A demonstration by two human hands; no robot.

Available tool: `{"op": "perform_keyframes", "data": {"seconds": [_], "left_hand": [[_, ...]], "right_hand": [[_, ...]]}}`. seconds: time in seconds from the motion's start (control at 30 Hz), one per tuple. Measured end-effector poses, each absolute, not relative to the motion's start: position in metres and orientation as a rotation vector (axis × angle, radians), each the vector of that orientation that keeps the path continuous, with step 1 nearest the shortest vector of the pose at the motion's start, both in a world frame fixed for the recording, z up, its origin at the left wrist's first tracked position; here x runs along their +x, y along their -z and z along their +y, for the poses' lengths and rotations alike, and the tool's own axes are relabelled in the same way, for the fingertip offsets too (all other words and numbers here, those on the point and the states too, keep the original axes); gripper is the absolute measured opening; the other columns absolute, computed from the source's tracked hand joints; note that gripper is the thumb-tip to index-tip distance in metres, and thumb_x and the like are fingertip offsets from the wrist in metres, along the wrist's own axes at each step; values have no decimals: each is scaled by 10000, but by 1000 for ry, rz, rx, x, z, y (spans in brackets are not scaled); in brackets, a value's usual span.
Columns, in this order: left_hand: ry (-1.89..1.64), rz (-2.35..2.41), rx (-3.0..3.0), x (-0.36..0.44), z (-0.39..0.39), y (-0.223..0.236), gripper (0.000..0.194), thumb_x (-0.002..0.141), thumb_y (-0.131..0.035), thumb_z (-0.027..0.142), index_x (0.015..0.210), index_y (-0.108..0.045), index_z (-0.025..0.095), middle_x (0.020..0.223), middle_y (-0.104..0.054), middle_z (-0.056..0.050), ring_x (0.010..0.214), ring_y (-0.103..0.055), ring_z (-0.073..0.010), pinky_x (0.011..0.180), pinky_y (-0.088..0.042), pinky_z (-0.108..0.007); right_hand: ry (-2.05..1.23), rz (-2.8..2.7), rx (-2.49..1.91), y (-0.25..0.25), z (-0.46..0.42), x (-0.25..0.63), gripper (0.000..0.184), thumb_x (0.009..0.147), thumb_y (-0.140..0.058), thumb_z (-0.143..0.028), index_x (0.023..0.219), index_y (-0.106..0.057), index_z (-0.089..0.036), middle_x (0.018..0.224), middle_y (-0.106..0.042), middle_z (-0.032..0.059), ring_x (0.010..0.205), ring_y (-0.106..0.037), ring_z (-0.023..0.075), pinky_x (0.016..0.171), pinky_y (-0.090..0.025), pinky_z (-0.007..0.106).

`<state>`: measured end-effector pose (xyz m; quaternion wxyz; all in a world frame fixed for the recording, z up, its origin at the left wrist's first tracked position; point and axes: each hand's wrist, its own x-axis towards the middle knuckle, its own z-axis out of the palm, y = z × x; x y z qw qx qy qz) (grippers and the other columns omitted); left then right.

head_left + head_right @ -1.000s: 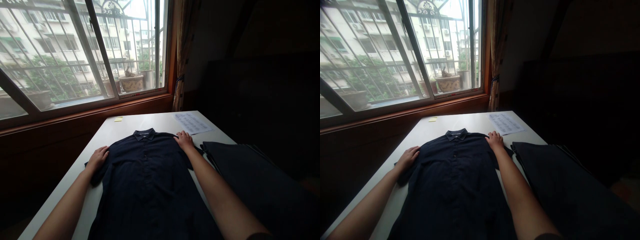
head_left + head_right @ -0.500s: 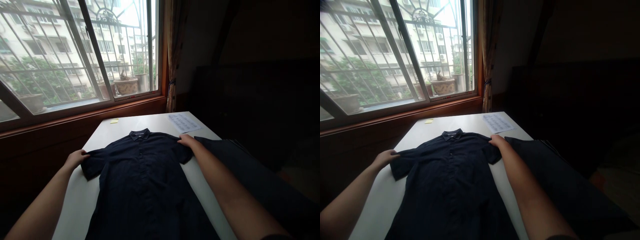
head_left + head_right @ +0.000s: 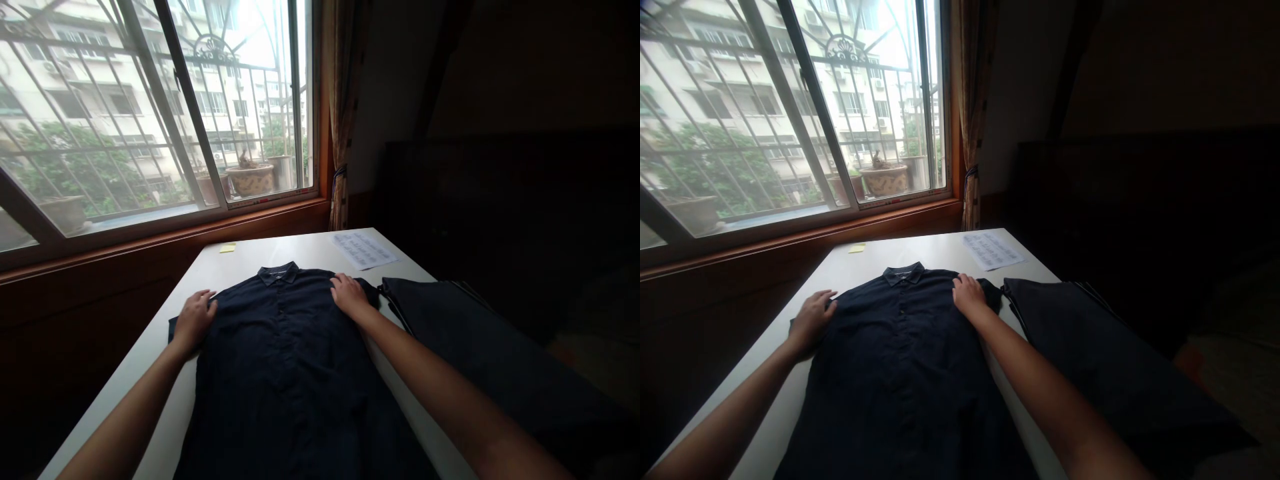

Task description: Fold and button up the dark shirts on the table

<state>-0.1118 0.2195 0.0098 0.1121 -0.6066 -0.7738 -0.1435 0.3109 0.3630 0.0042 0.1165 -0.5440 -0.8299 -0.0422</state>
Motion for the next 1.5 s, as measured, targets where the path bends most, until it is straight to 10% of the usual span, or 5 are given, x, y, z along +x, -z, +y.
{"op": "perform_keyframes", "data": {"seconds": [0.17,0.6,1.03,1.5], "left_hand": [[326,-2054,-2156,-25,201,30,503,956,-469,483,1405,-556,273,1534,-466,-36,1429,-391,-282,1169,-323,-464],[221,-2045,-2296,-98,114,58,549,1019,-306,468,1541,-345,299,1627,-278,-11,1499,-261,-230,1227,-210,-460],[207,-2184,-1928,-43,143,16,428,952,-422,361,1255,-664,180,1272,-627,-137,1213,-534,-320,1078,-384,-421],[265,-2480,-1672,-49,208,33,513,954,-354,367,1398,-541,192,1487,-478,-153,1346,-423,-328,1058,-375,-516]], "right_hand": [[7,-2591,-1410,29,310,287,582,980,-414,-531,1446,-503,-194,1566,-401,80,1424,-365,265,1170,-265,391],[-63,-2559,-1285,53,211,385,544,1013,-356,-452,1507,-416,-234,1600,-330,52,1486,-282,245,1212,-244,466],[18,-2461,-1476,23,241,350,411,968,-474,-374,1331,-618,-245,1431,-544,63,1304,-442,268,1104,-367,391],[60,-2304,-1701,31,301,296,444,976,-414,-433,1370,-573,-304,1482,-476,62,1245,-412,333,1021,-356,461]]}}
